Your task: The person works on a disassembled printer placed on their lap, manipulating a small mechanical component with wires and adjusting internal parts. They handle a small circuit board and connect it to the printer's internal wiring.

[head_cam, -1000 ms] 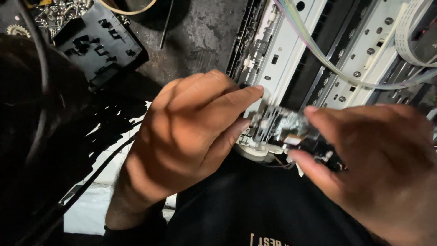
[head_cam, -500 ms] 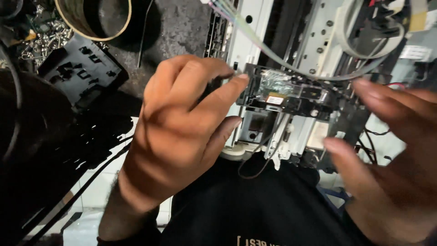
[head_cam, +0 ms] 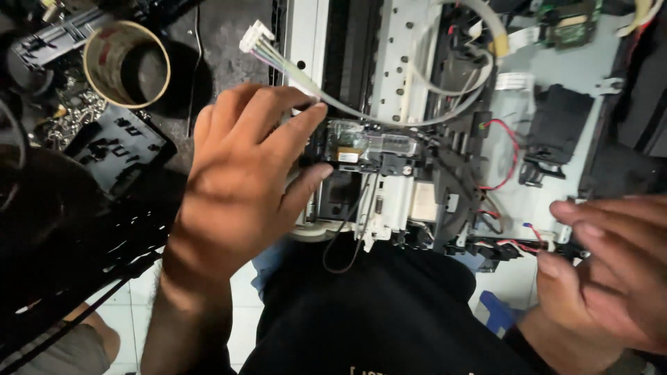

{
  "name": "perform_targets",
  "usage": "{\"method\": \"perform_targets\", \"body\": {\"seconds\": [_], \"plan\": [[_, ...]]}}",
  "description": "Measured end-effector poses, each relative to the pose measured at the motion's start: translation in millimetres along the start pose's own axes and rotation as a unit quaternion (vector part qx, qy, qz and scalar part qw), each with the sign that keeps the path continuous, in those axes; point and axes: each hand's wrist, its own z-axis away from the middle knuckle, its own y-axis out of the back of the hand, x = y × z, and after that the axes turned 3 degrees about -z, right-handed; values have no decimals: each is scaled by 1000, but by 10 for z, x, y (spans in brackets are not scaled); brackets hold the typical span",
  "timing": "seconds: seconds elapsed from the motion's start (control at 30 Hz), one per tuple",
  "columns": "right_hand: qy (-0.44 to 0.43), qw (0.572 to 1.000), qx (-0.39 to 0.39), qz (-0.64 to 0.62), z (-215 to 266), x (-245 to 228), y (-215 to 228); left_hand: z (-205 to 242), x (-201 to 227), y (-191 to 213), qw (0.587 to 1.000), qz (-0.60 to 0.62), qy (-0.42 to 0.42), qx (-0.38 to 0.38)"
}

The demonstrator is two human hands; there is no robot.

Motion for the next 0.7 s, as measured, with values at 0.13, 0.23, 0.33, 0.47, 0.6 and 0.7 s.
{"method": "perform_targets", "body": {"seconds": [0.13, 0.23, 0.33, 0.47, 0.6, 0.7], "plan": [[105, 994, 16, 33, 97, 101, 150, 16, 108, 63, 1000, 12, 1, 27], [72, 979, 188, 19, 278, 95, 34, 91, 162, 145, 992, 49, -37, 113], [-11, 947, 319, 13, 561, 312, 133, 295, 175, 84, 963, 120, -75, 231], [-84, 927, 366, -17, 864, 667, 361, 943, 44, -395, 923, 150, -137, 327], [-164, 907, 379, -83, 1338, 1154, 654, 1376, 213, -613, 939, 211, -41, 269], [-113, 911, 379, -119, 1184, 1099, 612, 1940, 95, -1195, 967, 135, 15, 217]]}}
